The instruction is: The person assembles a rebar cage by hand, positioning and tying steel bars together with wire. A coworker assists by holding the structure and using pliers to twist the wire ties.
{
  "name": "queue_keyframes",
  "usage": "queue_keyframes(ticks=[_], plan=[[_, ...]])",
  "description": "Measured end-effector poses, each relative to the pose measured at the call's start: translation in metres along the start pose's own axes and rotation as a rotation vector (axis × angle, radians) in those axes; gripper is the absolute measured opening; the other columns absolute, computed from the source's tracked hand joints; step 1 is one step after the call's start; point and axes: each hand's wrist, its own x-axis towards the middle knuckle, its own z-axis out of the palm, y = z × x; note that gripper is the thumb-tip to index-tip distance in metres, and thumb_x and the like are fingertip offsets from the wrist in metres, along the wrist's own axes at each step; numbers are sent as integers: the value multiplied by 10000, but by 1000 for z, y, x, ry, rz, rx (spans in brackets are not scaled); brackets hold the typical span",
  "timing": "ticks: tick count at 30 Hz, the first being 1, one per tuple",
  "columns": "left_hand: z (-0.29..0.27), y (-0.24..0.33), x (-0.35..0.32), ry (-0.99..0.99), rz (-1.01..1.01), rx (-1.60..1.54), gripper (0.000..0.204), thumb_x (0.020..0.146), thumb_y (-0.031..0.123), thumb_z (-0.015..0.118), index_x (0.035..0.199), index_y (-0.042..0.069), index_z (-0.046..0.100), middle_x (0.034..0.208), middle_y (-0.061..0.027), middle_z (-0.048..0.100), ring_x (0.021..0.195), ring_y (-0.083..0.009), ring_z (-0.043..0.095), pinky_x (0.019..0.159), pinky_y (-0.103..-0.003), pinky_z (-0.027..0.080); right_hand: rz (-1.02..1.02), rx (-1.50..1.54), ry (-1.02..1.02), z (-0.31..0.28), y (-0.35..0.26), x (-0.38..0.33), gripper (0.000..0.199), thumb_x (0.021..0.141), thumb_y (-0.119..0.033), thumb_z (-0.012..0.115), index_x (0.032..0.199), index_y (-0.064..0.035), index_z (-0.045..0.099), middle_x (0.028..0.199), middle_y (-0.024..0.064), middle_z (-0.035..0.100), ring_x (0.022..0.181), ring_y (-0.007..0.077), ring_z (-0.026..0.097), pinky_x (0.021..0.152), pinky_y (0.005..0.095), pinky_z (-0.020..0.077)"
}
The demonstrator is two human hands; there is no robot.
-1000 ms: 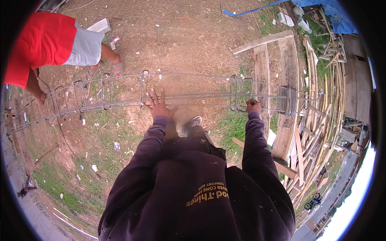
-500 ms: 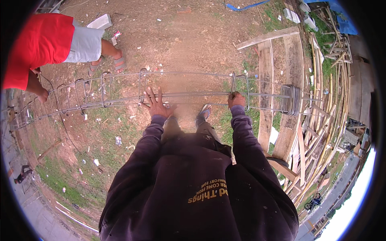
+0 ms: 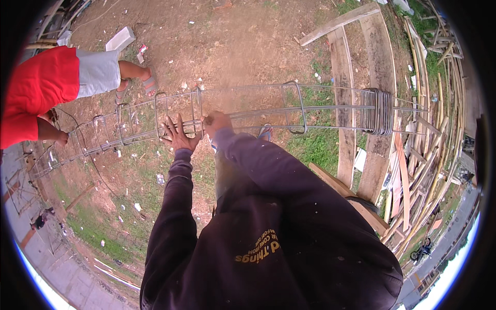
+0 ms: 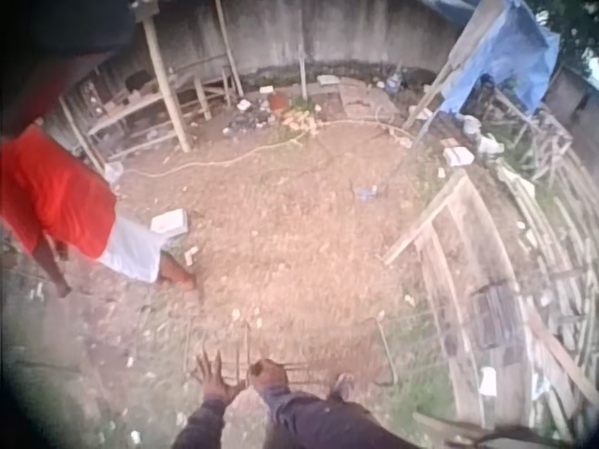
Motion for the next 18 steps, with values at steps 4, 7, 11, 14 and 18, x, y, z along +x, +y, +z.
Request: queue_keyframes(ticks=[4, 7, 11, 14, 18], plan=[[-2, 8, -9, -15, 87, -183, 742, 765, 509, 650, 1423, 285, 391, 1543, -61, 238, 1441, -319, 124, 1088, -658, 32, -266, -102, 429, -117, 34, -6, 276, 761, -240, 719, 949, -101, 571, 906, 99, 567, 844, 336, 597, 707, 426, 485], [7, 25, -22, 23, 186, -363, 380, 876, 402, 556, 1178, 196, 660, 1424, -59, 449, 1401, -304, 261, 1123, -589, 9, -119, -370, 560, -213, 83, -2, 371, 766, -268, 708, 1021, -102, 496, 980, 142, 548, 847, 364, 592, 674, 481, 484], [30, 44, -29, 188, 219, -405, 289, 820, 331, 670, 1032, 142, 723, 1331, -79, 545, 1347, -326, 359, 1108, -548, 175, -59, -475, 371, -258, 137, -4, 313, 754, -253, 717, 939, -88, 526, 846, 120, 578, 797, 352, 606, 684, 467, 491], [48, 51, -33, 74, 81, -471, 310, 777, 307, 674, 1038, 148, 721, 1317, -87, 555, 1333, -331, 378, 1096, -593, 194, -137, -445, 312, -253, 162, -8, 240, 763, -222, 695, 865, -77, 533, 779, 130, 607, 781, 371, 613, 689, 470, 493], [56, 56, -38, 163, 96, -433, 265, 840, 298, 627, 1042, 156, 723, 1288, -71, 582, 1311, -328, 413, 1087, -587, 213, -180, -450, 423, -223, 169, -6, 191, 759, -139, 667, 835, -58, 512, 710, 141, 624, 670, 349, 638, 607, 446, 490]])
